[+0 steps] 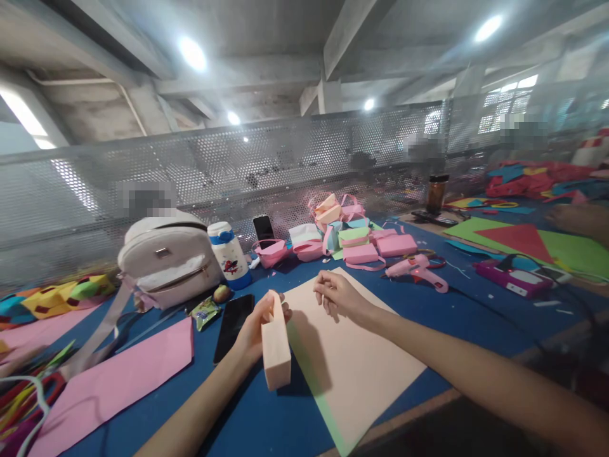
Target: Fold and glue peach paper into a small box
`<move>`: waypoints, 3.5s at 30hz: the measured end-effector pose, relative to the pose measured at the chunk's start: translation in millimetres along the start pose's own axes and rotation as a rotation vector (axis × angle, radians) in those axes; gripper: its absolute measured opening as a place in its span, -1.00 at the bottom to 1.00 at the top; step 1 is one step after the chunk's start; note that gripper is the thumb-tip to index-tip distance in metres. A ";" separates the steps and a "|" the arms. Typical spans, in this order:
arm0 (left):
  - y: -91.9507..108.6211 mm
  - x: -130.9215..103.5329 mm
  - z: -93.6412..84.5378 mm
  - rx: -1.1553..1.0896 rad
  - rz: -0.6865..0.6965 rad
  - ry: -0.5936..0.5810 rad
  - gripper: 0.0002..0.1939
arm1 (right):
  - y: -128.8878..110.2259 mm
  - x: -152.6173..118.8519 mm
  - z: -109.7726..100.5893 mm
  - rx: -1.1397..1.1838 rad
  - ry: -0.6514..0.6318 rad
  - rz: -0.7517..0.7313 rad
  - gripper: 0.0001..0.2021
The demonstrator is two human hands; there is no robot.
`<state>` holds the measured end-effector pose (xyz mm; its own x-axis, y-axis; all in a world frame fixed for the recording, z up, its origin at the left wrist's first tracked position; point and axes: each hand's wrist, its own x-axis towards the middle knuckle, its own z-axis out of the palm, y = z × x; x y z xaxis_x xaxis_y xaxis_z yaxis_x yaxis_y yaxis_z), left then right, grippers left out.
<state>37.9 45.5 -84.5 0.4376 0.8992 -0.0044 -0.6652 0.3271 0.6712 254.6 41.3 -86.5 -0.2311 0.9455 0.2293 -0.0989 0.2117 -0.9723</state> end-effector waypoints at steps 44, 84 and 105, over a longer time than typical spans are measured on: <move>8.9 1.7 -5.3 0.129 0.035 -0.001 -0.72 | 13.5 0.7 1.4 -0.001 -0.071 0.173 -0.64; 9.4 -0.9 0.4 0.229 0.060 0.010 -0.68 | -4.0 -13.8 11.7 -0.226 -0.134 0.087 -0.54; 19.7 -31.6 -27.0 0.270 -0.112 0.168 -0.42 | 22.1 19.5 -16.9 -0.414 -0.351 -0.025 -0.83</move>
<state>-5.4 31.4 -91.1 0.3784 0.9045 -0.1966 -0.4242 0.3582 0.8317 264.2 68.6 -104.2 -0.5500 0.8146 0.1844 0.2650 0.3796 -0.8864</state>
